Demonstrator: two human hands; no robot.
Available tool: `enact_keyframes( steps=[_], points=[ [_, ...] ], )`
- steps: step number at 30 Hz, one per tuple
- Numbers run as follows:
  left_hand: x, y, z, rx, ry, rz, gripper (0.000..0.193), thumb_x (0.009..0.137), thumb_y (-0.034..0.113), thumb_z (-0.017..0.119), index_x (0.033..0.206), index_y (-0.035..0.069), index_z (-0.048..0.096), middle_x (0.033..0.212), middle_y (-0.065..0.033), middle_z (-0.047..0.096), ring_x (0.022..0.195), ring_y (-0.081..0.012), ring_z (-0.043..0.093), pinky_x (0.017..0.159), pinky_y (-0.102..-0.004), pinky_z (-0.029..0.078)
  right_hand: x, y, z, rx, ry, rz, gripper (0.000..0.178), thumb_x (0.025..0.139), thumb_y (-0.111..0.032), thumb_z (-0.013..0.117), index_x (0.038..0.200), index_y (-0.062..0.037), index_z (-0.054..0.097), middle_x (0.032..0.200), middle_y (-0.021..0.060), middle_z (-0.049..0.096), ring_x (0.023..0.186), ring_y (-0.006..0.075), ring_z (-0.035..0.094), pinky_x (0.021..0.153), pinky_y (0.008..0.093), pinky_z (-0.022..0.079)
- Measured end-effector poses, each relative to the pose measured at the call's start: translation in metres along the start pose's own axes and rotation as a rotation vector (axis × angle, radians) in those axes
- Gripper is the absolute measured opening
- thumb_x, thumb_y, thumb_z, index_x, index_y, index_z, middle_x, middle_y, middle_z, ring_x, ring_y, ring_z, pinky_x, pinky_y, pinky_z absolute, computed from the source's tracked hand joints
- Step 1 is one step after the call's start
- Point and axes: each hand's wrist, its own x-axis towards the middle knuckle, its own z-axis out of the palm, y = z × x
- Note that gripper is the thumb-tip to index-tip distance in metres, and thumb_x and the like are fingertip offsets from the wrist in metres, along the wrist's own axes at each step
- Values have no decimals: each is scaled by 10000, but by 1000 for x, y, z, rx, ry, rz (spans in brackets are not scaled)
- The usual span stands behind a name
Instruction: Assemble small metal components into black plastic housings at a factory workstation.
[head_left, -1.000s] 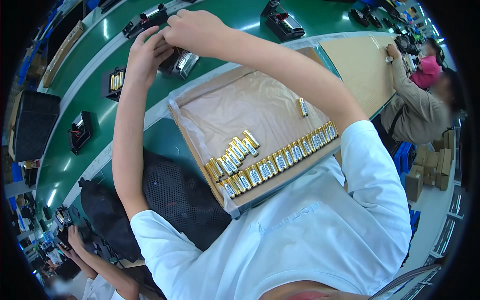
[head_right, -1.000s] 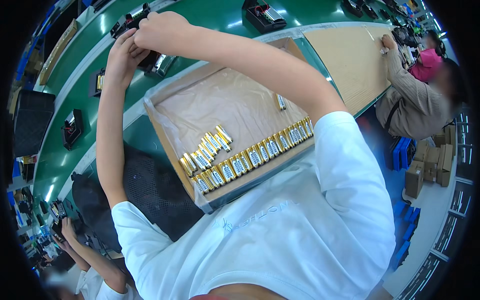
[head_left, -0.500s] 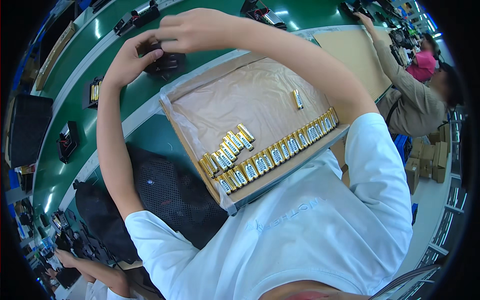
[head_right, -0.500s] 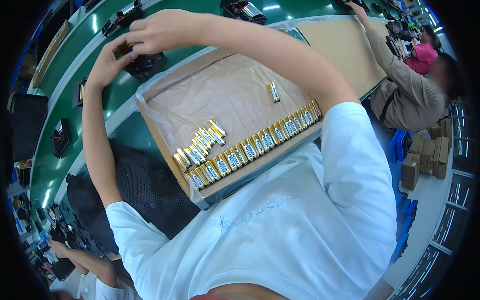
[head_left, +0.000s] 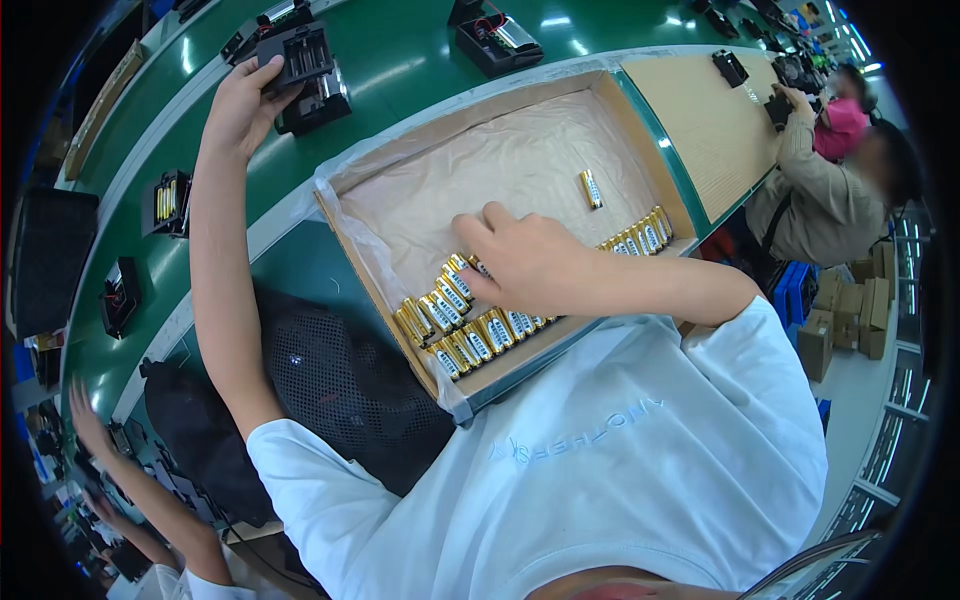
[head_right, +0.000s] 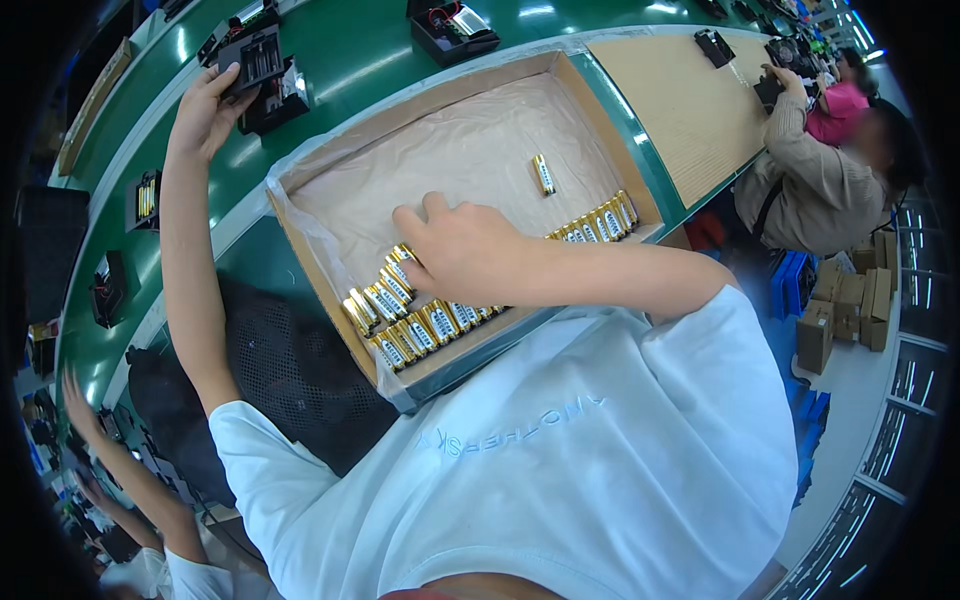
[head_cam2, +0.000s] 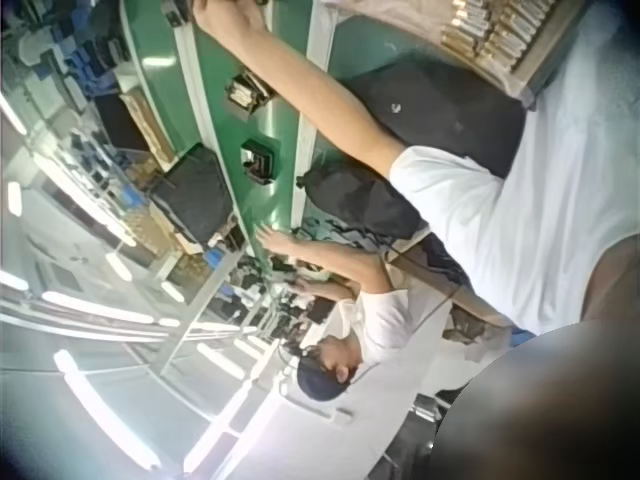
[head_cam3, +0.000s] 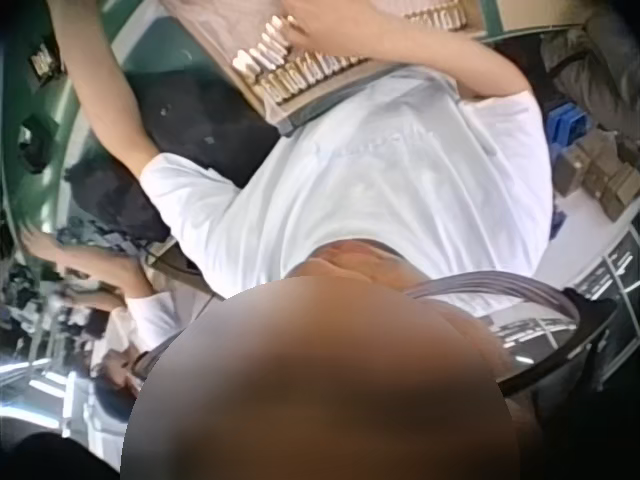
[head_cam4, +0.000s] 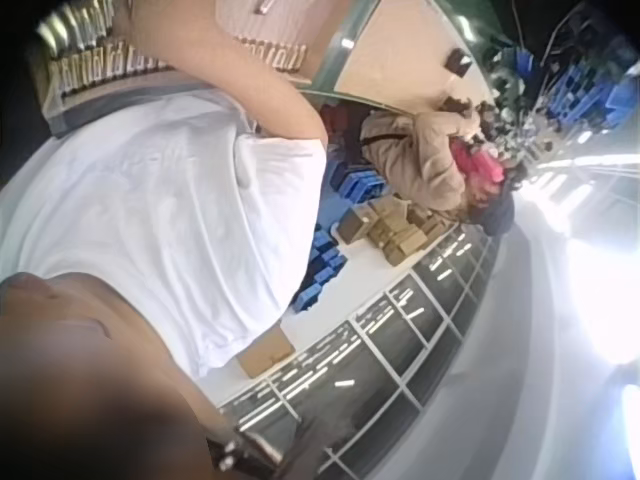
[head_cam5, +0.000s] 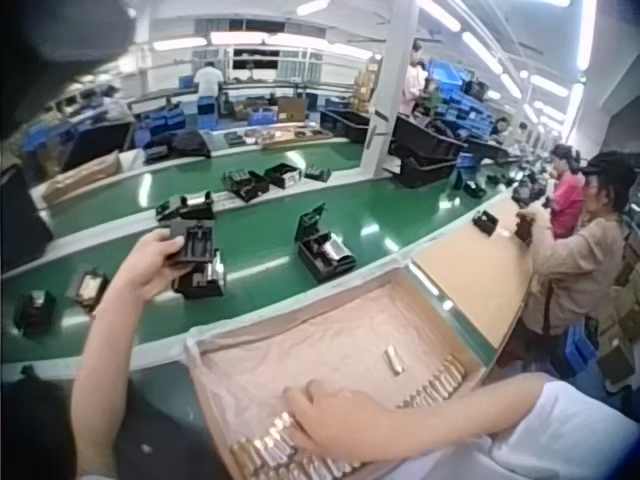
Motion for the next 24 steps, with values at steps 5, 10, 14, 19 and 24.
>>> enact_keyframes(
  steps=[5, 10, 14, 19, 24],
  points=[
    [5, -8, 4, -90, -47, -1, 451, 912, -23, 567, 1302, -85, 350, 1134, -249, 519, 1012, -309, 619, 916, -390, 554, 8, 0, -2, -158, -136, 102, 321, 863, -184, 641, 1098, -5, 516, 952, 202, 608, 662, 328, 648, 637, 394, 559],
    [-2, -7, 17, -83, -21, -9, 566, 861, -96, 556, 1351, -46, 277, 1181, -268, 478, 998, -330, 619, 862, -409, 572, 11, 34, 8, 92, 57, -191, 321, 820, -131, 655, 1089, -5, 536, 937, 170, 628, 732, 304, 650, 693, 382, 544],
    [-13, -2, 20, -21, -4, 6, 648, 833, -130, 547, 1389, -18, 233, 1213, -282, 453, 982, -339, 622, 815, -413, 587, 94, 35, -42, 307, 366, -234, 194, 818, -119, 644, 987, -25, 631, 875, 112, 693, 720, 252, 633, 673, 357, 508],
    [-27, 11, 38, -118, -65, 20, 468, 901, 83, 529, 1328, 10, 353, 1157, -260, 517, 931, -312, 647, 743, -369, 596, 208, 26, -91, 207, 631, -238, 243, 786, -169, 719, 951, 8, 693, 766, 126, 697, 620, 246, 639, 623, 337, 514],
    [-17, 10, 24, -271, 82, -36, 399, 950, 261, 496, 1243, -5, 439, 1057, -215, 583, 864, -298, 663, 700, -359, 599, 239, -3, -104, 93, 566, -285, 255, 777, -192, 738, 898, 31, 719, 751, 135, 698, 568, 235, 631, 606, 331, 518]
  ],
)
